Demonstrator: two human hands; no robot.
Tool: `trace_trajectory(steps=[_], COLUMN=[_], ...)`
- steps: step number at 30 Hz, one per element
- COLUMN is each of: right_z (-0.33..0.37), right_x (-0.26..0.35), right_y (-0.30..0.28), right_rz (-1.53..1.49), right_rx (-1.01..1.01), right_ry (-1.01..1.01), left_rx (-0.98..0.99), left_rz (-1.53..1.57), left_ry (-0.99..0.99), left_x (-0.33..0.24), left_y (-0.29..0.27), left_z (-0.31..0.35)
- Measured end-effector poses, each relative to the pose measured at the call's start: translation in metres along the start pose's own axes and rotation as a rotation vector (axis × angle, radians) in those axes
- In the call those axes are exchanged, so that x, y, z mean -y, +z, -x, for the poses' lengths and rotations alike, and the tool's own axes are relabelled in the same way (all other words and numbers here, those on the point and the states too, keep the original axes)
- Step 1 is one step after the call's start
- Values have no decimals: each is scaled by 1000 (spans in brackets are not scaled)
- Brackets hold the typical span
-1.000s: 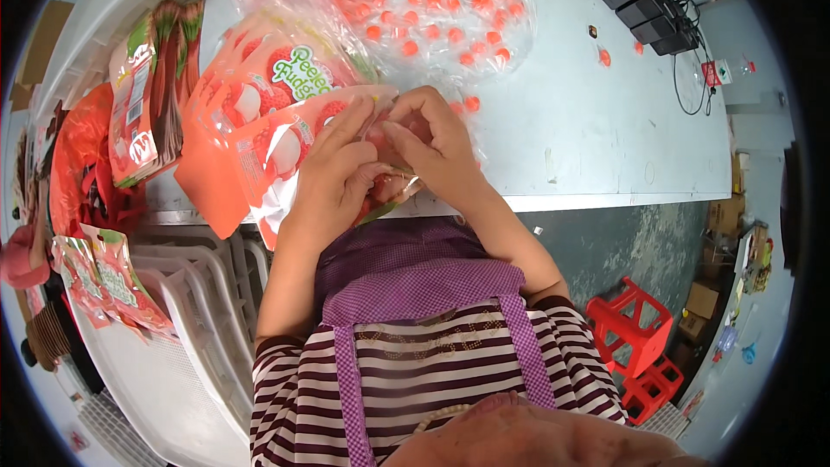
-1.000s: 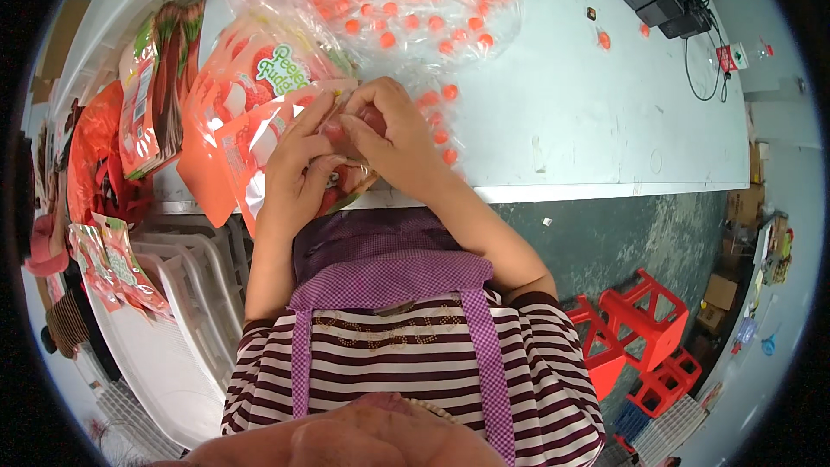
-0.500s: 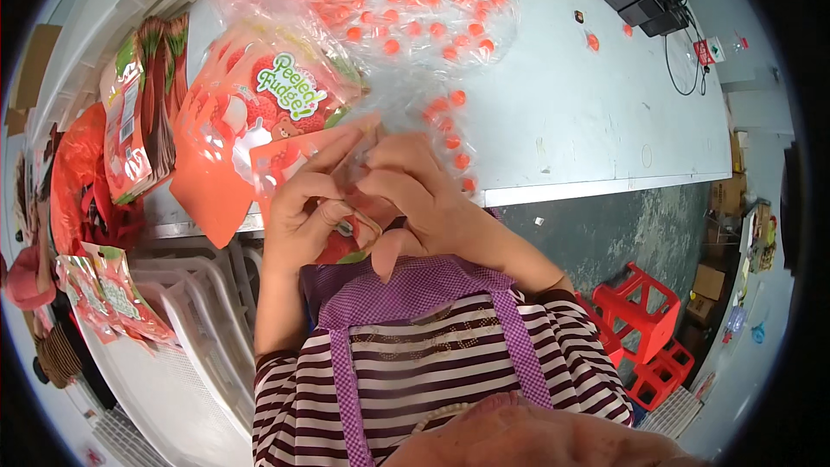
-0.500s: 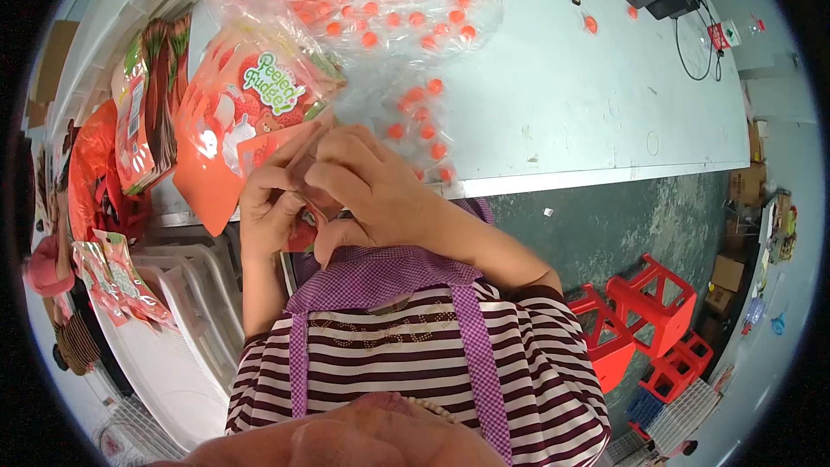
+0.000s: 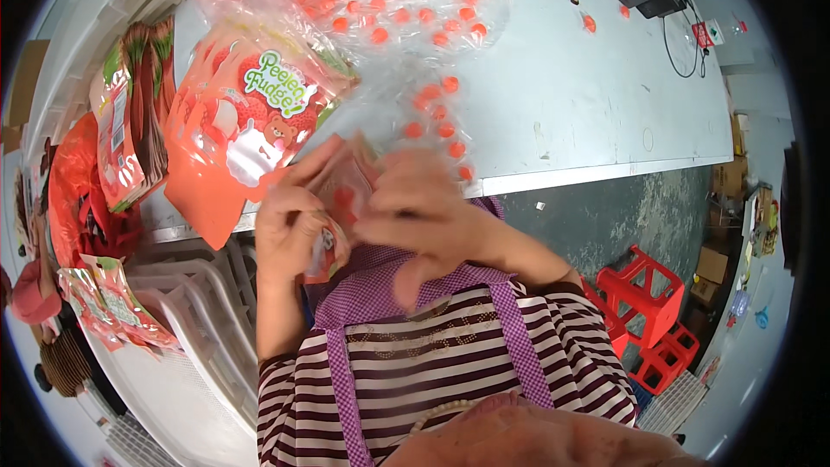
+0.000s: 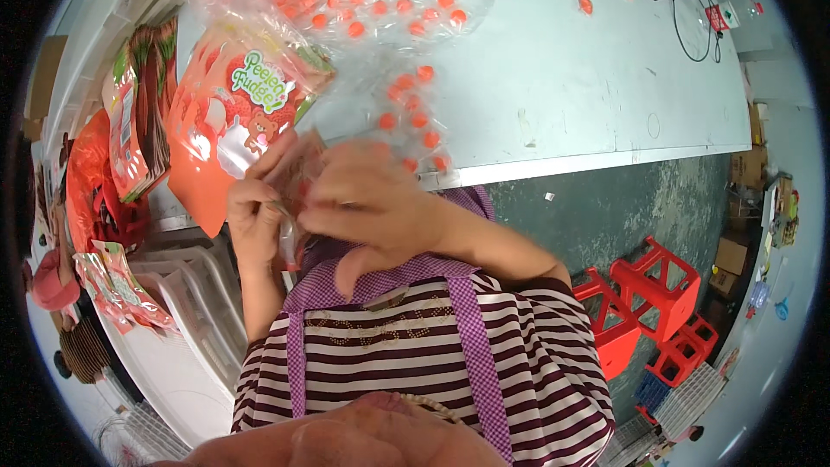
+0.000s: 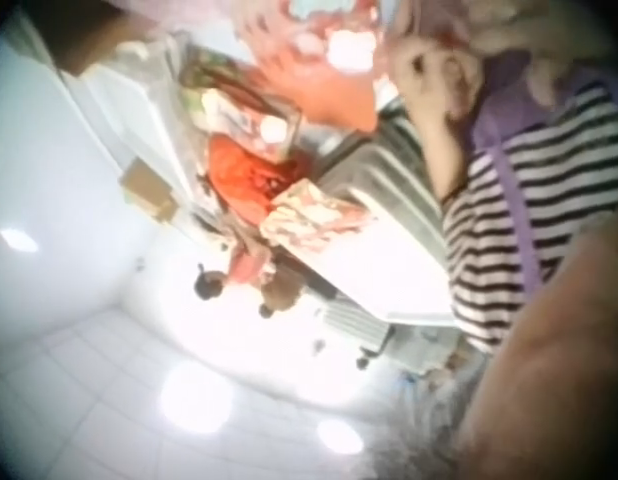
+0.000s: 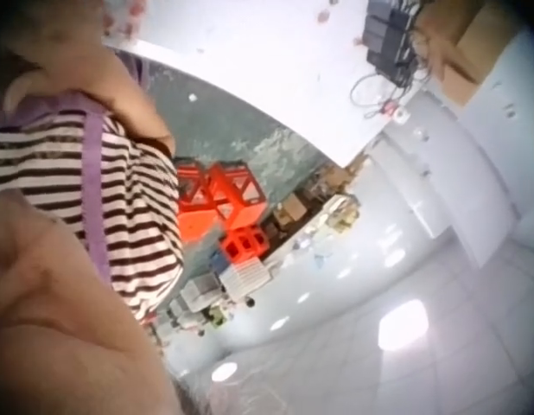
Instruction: Packaging individual pink candies into larger labeled plastic bags at a workshop table.
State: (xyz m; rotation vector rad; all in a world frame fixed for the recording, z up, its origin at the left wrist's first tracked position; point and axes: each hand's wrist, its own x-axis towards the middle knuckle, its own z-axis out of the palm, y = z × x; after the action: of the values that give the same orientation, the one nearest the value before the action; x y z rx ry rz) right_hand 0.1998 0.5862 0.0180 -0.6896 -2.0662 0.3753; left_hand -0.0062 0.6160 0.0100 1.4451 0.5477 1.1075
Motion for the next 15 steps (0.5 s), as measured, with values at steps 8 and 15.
trace_trajectory(steps=[8,15], right_z=[38,44], right_x=[-31,-50], right_y=[-24,-12], right_rz=[495,601], right_rx=[300,246], right_ry=[487,436], left_rx=[-159,-80], left_rz=[-74,-317], left_ry=[134,190], left_x=[-12,-30], left_y=[-6,8], left_z=[-5,-25])
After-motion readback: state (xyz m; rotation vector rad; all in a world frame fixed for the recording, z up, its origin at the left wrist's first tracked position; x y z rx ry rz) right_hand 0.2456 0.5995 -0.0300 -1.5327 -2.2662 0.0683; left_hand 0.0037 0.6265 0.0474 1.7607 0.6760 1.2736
